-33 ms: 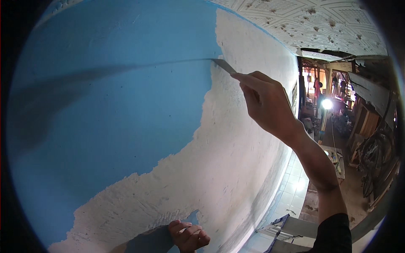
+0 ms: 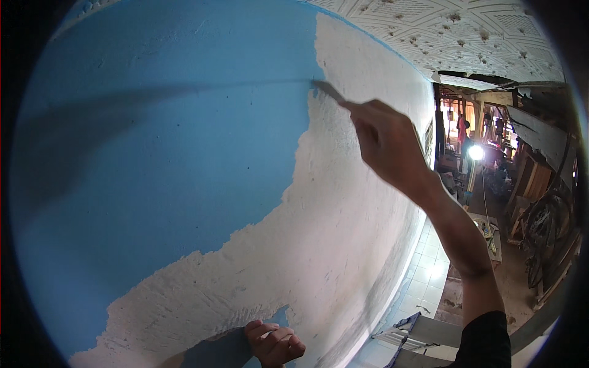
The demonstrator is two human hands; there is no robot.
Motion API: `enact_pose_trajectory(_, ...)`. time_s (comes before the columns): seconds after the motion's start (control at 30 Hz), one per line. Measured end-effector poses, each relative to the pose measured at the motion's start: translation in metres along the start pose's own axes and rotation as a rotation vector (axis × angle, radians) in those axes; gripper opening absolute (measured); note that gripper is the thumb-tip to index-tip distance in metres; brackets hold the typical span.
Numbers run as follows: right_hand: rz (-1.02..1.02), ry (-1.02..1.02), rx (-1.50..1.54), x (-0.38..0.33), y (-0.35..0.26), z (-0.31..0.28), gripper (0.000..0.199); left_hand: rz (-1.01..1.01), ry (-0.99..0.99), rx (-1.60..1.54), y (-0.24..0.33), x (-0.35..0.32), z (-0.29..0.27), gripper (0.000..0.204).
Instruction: The person scrapes old paint or plaster from a blue wall using a metal scraper.
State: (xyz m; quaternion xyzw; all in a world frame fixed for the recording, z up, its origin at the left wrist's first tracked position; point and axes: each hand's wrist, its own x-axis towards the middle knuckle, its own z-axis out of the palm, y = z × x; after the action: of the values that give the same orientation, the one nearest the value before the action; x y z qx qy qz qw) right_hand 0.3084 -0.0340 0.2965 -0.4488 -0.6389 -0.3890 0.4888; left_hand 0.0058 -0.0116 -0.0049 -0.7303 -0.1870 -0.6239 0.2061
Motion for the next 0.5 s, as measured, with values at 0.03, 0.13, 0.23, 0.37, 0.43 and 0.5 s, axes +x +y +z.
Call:
enact_pose_trajectory(0.03,0.0,-0.002,0.001,0.002,-0.001,0.0,0.029,-0.002,-0.001,0.001,-0.001,-0.001,0.0,0.027)
enact_pose_trajectory(0.13,0.076,-0.014,0.041,0.004,-0.005,0.0,0.028,0.035,0.008,0.025,-0.003,-0.003,0.0,0.028)
enact_pose_trajectory(0.23,-0.001,-0.017,0.054,-0.003,-0.009,0.0,0.028,-0.014,-0.006,0.019,-0.001,-0.004,0.0,0.028)
enact_pose_trajectory(0.37,0.062,-0.004,0.032,-0.002,-0.007,0.002,0.027,-0.005,-0.014,0.003,-0.002,-0.004,-0.001,0.029)
enact_pose_trajectory(0.43,-0.018,0.022,0.044,-0.017,-0.013,0.005,0.027,-0.012,-0.011,-0.009,-0.003,-0.008,-0.001,0.029)
enact_pose_trajectory(0.5,0.031,-0.01,0.046,-0.013,-0.013,0.0,0.027,-0.044,-0.029,0.012,0.001,-0.009,-0.003,0.029)
